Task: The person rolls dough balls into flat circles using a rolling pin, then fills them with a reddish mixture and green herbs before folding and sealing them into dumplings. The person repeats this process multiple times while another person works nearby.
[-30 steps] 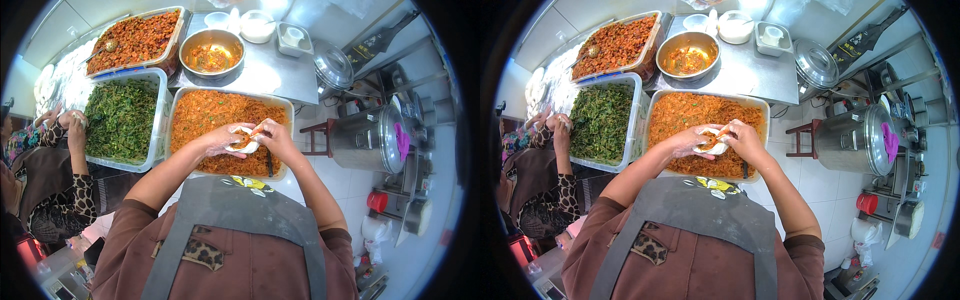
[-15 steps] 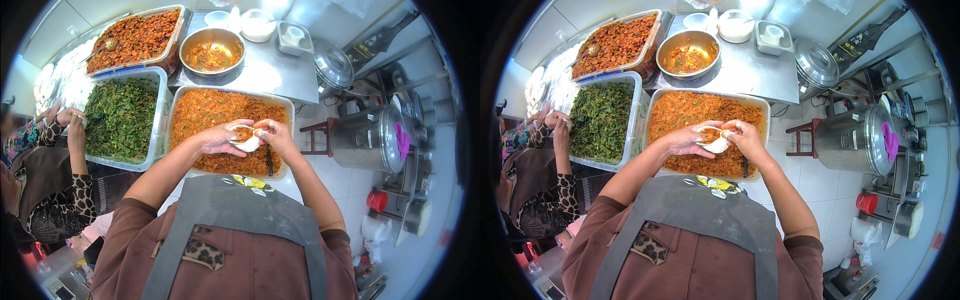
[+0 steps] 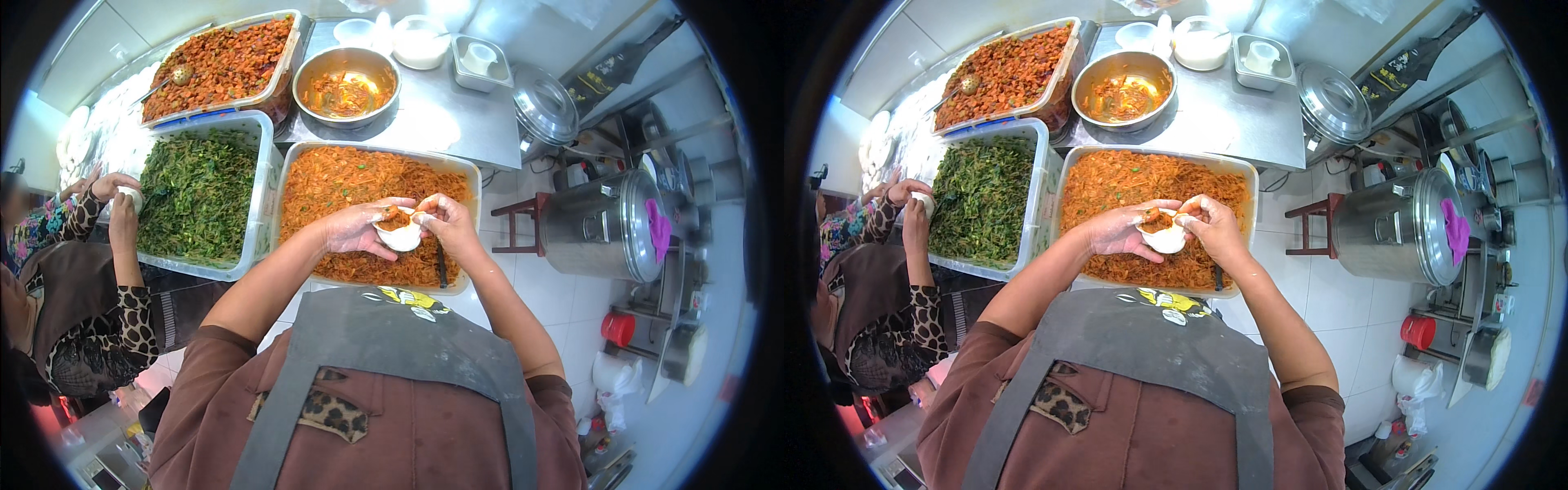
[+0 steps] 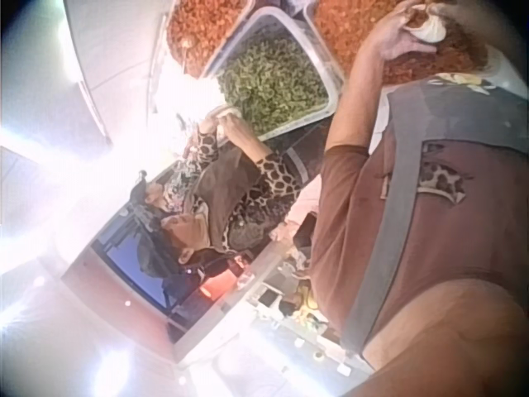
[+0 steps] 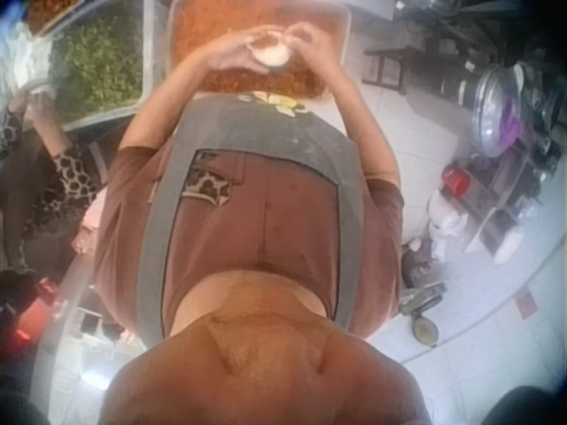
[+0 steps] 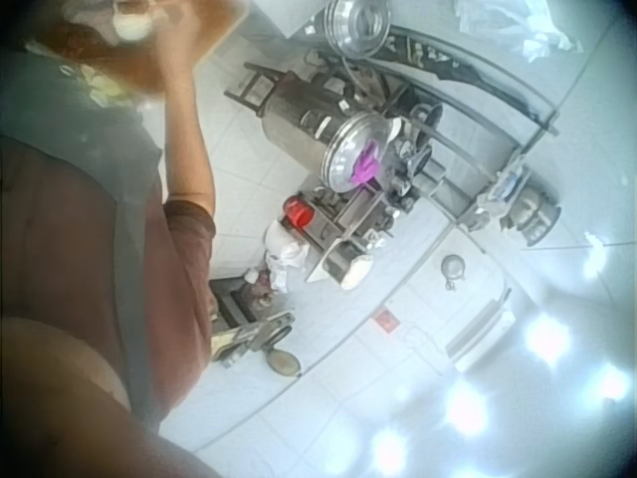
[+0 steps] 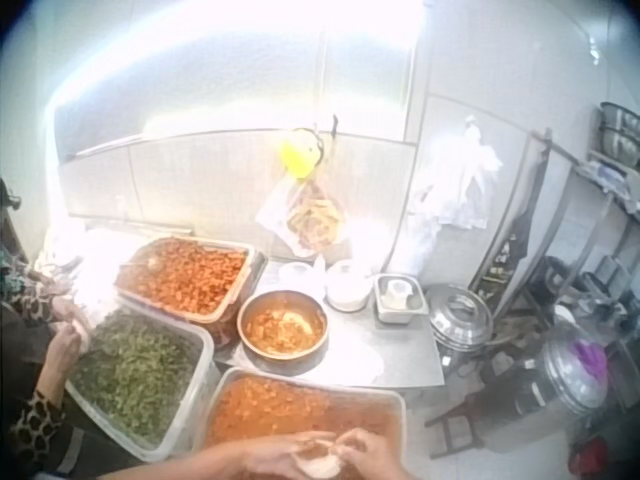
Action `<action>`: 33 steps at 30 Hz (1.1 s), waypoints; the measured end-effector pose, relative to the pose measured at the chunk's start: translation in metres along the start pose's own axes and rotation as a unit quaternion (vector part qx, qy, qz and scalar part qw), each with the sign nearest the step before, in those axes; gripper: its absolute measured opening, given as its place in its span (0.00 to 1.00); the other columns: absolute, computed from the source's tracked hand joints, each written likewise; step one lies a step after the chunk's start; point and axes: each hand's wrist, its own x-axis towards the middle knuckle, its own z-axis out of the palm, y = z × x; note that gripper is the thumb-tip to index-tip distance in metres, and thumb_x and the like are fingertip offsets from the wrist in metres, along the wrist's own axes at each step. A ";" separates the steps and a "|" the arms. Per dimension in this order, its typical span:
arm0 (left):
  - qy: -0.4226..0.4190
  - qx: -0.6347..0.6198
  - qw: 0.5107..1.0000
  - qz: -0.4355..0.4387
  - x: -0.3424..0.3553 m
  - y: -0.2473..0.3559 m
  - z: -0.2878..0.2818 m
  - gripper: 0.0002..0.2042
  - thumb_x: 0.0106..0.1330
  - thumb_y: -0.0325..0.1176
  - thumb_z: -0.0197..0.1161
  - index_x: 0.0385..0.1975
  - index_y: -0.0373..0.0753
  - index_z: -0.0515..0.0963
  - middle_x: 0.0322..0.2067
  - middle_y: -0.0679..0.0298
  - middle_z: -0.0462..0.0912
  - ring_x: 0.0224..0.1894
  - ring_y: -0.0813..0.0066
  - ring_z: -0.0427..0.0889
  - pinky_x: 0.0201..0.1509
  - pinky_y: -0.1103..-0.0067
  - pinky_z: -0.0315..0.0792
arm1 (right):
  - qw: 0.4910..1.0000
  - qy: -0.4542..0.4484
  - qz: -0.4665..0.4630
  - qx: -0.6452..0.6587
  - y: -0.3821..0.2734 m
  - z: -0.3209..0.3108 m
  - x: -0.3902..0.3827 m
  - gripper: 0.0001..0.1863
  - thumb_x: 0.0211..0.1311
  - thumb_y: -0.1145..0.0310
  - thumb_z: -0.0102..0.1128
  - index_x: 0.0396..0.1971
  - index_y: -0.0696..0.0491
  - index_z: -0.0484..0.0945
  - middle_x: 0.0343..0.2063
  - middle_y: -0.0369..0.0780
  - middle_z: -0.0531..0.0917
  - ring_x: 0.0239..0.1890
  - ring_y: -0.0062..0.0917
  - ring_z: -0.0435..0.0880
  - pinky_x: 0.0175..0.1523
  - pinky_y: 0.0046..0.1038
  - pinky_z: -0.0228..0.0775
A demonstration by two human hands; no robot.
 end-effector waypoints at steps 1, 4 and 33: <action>0.005 0.015 1.000 0.022 0.001 -0.003 0.000 0.26 0.66 0.42 0.48 0.62 0.44 0.52 0.56 0.59 0.64 0.54 0.65 0.70 0.50 0.65 0.73 | 1.000 0.005 0.008 0.000 -0.001 0.001 0.000 0.06 0.52 0.77 0.57 0.31 0.57 0.75 0.25 0.33 0.77 0.25 0.13 0.73 0.32 0.19 0.67; 0.068 0.042 0.996 0.028 0.005 -0.008 -0.004 0.20 0.68 0.34 0.41 0.60 0.43 0.55 0.54 0.57 0.65 0.53 0.64 0.72 0.49 0.66 0.74 | 0.987 -0.010 -0.027 -0.155 0.003 0.001 0.001 0.06 0.52 0.76 0.58 0.32 0.57 0.75 0.27 0.35 0.77 0.28 0.16 0.75 0.34 0.22 0.68; 0.010 0.089 0.995 -0.036 0.007 0.000 -0.001 0.25 0.62 0.38 0.52 0.58 0.42 0.57 0.51 0.60 0.69 0.52 0.68 0.72 0.49 0.68 0.73 | 0.968 -0.039 -0.110 -0.221 -0.006 0.008 -0.003 0.05 0.51 0.76 0.56 0.29 0.58 0.74 0.26 0.39 0.75 0.28 0.24 0.75 0.35 0.24 0.67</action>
